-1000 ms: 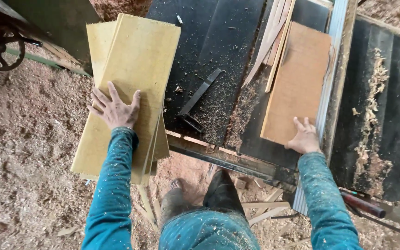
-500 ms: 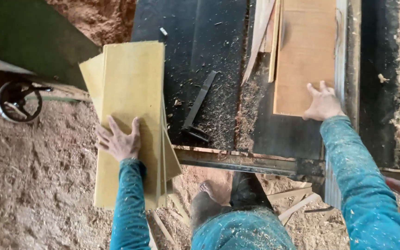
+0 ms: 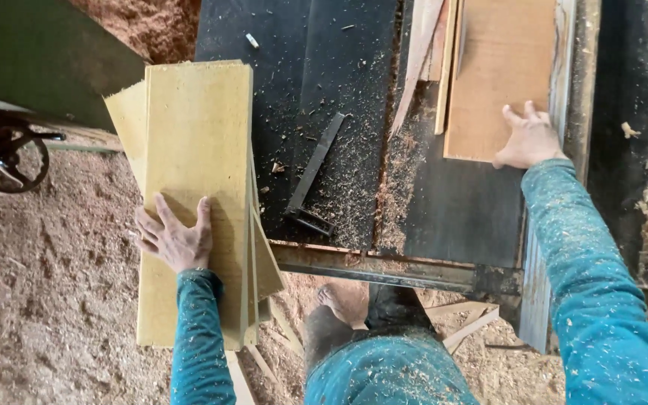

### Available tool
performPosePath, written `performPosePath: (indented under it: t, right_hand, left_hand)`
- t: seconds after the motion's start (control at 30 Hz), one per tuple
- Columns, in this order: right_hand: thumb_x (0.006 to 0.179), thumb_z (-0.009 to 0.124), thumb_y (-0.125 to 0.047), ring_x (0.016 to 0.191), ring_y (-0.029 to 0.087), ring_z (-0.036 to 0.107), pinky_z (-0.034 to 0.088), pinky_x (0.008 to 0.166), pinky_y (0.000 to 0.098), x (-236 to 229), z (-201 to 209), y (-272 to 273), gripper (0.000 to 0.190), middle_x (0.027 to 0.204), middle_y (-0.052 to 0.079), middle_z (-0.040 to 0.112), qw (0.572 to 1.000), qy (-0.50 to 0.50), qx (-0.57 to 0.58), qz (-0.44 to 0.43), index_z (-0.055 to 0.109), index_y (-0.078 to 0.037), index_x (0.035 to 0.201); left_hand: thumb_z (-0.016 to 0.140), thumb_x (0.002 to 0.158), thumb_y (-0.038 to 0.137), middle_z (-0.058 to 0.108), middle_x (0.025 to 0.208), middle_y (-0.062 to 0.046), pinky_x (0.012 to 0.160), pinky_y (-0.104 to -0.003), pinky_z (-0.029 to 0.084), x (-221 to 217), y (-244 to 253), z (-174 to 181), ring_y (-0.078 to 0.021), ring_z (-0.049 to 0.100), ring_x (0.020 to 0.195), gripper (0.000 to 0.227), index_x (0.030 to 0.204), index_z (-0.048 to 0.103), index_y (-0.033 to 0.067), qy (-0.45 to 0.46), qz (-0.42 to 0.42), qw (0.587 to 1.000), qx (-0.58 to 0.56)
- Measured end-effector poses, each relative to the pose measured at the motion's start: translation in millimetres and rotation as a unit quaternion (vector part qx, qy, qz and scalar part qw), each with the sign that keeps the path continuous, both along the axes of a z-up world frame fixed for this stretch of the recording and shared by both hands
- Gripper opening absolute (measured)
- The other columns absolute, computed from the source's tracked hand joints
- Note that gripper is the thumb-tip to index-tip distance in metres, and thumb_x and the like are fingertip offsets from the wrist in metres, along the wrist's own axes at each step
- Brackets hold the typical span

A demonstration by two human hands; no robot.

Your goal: Cutting multiple wooden boards to size using a table saw in a workshop.

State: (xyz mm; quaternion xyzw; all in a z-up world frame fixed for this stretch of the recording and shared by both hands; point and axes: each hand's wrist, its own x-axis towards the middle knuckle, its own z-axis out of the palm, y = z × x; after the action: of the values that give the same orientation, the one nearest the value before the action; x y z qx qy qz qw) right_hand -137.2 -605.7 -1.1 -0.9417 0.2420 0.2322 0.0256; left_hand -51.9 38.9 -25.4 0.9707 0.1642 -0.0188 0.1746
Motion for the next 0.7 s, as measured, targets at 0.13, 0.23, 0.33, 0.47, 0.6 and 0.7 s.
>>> performPosePath:
  t: [0.13, 0.23, 0.33, 0.47, 0.6, 0.7]
  right_hand:
    - [0.052, 0.095, -0.03, 0.144, 0.048, 0.03, 0.039, 0.114, 0.0551, 16.5, -4.7, -12.8, 0.127, 0.165, 0.026, 0.026, 1.0, -0.022, -0.008, 0.013, 0.033, -0.017, 0.162]
    - [0.053, 0.092, -0.03, 0.146, 0.049, 0.026, 0.035, 0.116, 0.0561, 34.8, 3.5, -15.6, 0.127, 0.166, 0.026, 0.023, 1.0, -0.016, 0.004, 0.0, 0.03, -0.016, 0.163]
    - [0.058, 0.09, -0.031, 0.148, 0.048, 0.024, 0.035, 0.116, 0.0575, 51.2, 8.6, -20.7, 0.124, 0.167, 0.025, 0.02, 1.0, 0.0, 0.005, -0.008, 0.028, -0.017, 0.164]
    - [0.061, 0.09, -0.027, 0.149, 0.047, 0.022, 0.035, 0.116, 0.0602, 75.2, 22.4, -21.1, 0.122, 0.168, 0.022, 0.017, 1.0, 0.017, 0.01, -0.021, 0.026, -0.019, 0.164]
    - [0.063, 0.089, -0.03, 0.147, 0.048, 0.023, 0.039, 0.113, 0.0614, 92.5, 20.1, -33.8, 0.12, 0.168, 0.021, 0.018, 1.0, 0.021, 0.001, -0.009, 0.026, -0.017, 0.164]
    - [0.063, 0.089, -0.031, 0.147, 0.049, 0.022, 0.039, 0.113, 0.063, 104.9, 20.3, -42.0, 0.12, 0.167, 0.022, 0.018, 1.0, 0.016, 0.0, 0.003, 0.027, -0.015, 0.164]
  left_hand:
    - [0.053, 0.091, 0.068, 0.04, 0.13, -0.012, 0.102, -0.053, 0.028, 18.2, 8.1, -6.5, -0.0309, 0.042, 0.113, 0.063, 0.134, 0.048, 0.0229, -0.028, 0.045, 0.998, 0.021]
    - [0.049, 0.094, 0.078, 0.042, 0.117, -0.01, 0.104, -0.058, 0.026, 39.5, 13.4, -38.2, -0.0288, 0.041, 0.108, 0.075, 0.13, 0.047, 0.0121, -0.106, 0.066, 0.989, 0.075]
    - [0.042, 0.097, 0.077, 0.045, 0.149, -0.024, 0.113, -0.059, 0.018, 37.8, 6.0, -29.9, -0.0356, 0.04, 0.137, 0.09, 0.157, 0.036, 0.0105, -0.085, 0.063, 0.993, 0.059]
    - [0.044, 0.096, 0.08, 0.043, 0.15, -0.026, 0.108, -0.055, 0.026, 37.8, 6.4, -30.0, -0.0371, 0.044, 0.13, 0.09, 0.159, 0.036, 0.0162, -0.081, 0.074, 0.993, 0.054]
    - [0.042, 0.097, 0.079, 0.046, 0.151, -0.026, 0.108, -0.058, 0.027, 35.6, 8.3, -33.1, -0.0375, 0.044, 0.134, 0.09, 0.158, 0.038, 0.0127, -0.095, 0.06, 0.992, 0.062]
    - [0.041, 0.096, 0.08, 0.045, 0.152, -0.026, 0.107, -0.056, 0.028, 35.8, 6.3, -30.5, -0.0368, 0.045, 0.133, 0.091, 0.158, 0.037, 0.0125, -0.084, 0.067, 0.992, 0.063]
